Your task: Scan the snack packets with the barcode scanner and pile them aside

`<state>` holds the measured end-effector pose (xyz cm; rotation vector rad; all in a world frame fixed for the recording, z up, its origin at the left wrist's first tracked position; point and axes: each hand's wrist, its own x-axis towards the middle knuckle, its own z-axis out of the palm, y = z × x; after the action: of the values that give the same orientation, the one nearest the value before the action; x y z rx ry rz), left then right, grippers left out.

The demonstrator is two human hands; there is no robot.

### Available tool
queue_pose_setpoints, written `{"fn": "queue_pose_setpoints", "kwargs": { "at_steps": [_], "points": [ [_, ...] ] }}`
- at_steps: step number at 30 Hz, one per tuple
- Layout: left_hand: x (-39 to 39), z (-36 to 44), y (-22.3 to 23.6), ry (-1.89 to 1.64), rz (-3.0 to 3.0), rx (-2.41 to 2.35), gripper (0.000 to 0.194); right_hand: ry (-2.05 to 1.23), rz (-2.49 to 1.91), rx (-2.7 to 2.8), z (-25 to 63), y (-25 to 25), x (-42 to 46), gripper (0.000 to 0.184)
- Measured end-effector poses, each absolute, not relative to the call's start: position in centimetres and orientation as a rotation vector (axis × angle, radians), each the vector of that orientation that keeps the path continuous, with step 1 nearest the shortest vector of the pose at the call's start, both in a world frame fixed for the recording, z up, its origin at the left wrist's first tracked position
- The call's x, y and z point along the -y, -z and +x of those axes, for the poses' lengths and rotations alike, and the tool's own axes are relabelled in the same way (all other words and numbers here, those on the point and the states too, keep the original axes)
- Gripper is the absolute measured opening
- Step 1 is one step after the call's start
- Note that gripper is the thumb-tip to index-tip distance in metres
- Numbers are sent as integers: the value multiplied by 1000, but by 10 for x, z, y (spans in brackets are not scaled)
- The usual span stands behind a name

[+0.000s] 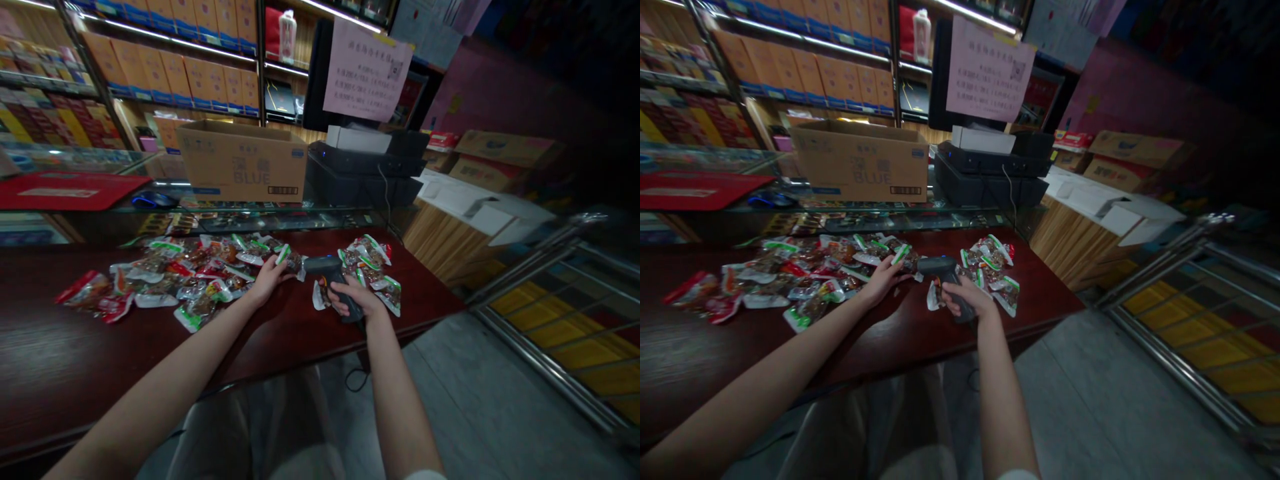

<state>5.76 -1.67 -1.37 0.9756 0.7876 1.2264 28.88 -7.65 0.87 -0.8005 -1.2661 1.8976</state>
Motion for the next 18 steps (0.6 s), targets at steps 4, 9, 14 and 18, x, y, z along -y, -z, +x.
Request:
{"fn": "queue_pose_setpoints", "kwargs": {
  "at_steps": [4,9,14,18],
  "points": [
    [19,57,13,-1213,992,-765,30,-1879,-822,1271,288,-7,76,33],
    [22,58,12,-1206,997,-746,30,-1865,-849,1277,286,-9,77,33],
    [22,59,12,-1192,1036,-751,29,-1845,-865,1282,285,-12,79,30],
    [22,59,15,-1200,1066,-777,27,-1860,-849,1279,285,-13,79,29]
  ]
}}
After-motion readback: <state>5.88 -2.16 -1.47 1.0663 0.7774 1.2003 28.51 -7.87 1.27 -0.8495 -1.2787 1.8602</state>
